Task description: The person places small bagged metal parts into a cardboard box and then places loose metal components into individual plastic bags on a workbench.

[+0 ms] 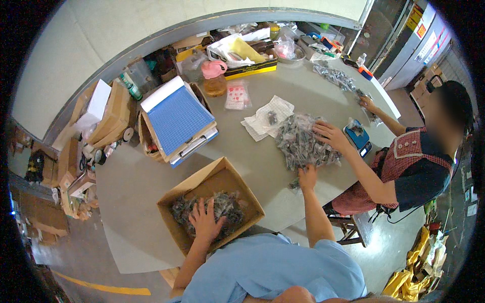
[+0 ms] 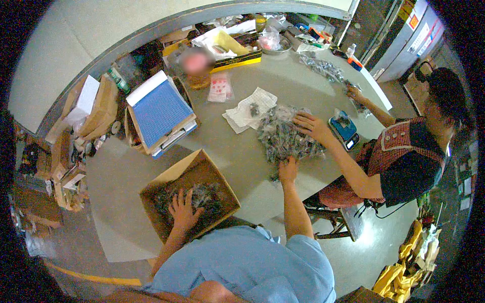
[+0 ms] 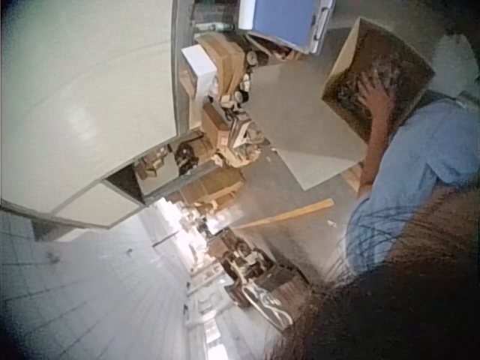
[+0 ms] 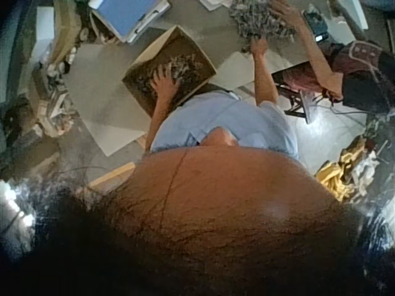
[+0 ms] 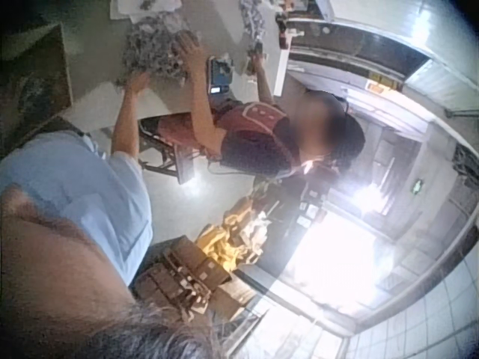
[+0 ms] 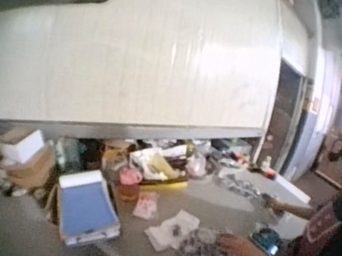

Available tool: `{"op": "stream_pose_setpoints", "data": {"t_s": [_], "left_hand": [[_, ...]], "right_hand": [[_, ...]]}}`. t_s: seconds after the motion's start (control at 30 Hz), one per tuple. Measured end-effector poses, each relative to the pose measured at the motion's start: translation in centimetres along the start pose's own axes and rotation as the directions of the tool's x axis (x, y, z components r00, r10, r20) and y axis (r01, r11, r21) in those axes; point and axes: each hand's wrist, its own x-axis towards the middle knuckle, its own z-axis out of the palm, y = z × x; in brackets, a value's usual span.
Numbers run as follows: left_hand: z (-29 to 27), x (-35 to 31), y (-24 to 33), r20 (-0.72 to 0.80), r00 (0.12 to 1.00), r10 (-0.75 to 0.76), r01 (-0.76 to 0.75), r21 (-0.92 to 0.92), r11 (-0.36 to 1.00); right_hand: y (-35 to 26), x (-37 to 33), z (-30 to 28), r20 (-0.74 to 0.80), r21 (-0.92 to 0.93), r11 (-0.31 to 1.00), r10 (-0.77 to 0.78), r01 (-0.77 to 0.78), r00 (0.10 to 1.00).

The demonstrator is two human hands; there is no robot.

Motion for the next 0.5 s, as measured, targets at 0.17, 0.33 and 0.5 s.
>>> {"op": "stream_pose_setpoints", "data": {"t_s": [0.17,0.33,0.5], "left_hand": [[-1.4,-0.2,0.6,-0.133,0.982,0.135,-0.149,-0.1,0.984],[-2.8,0.5,4.0,-0.171,0.968,0.185,-0.246,-0.801,0.546],[-5.6,0.3,9.6,0.176,0.867,0.467,0.407,-0.791,-0.457]], "right_hand": [[-0.5,-1.1,-2.2,0.154,-0.031,0.991,0.136,-0.133,0.979],[-9.5,-5.7,-8.6,0.571,0.707,0.408,0.152,-0.578,0.806],[-16.9,-9.0,-8.2,0.454,0.871,0.442,-0.557,-0.215,0.696]]}}
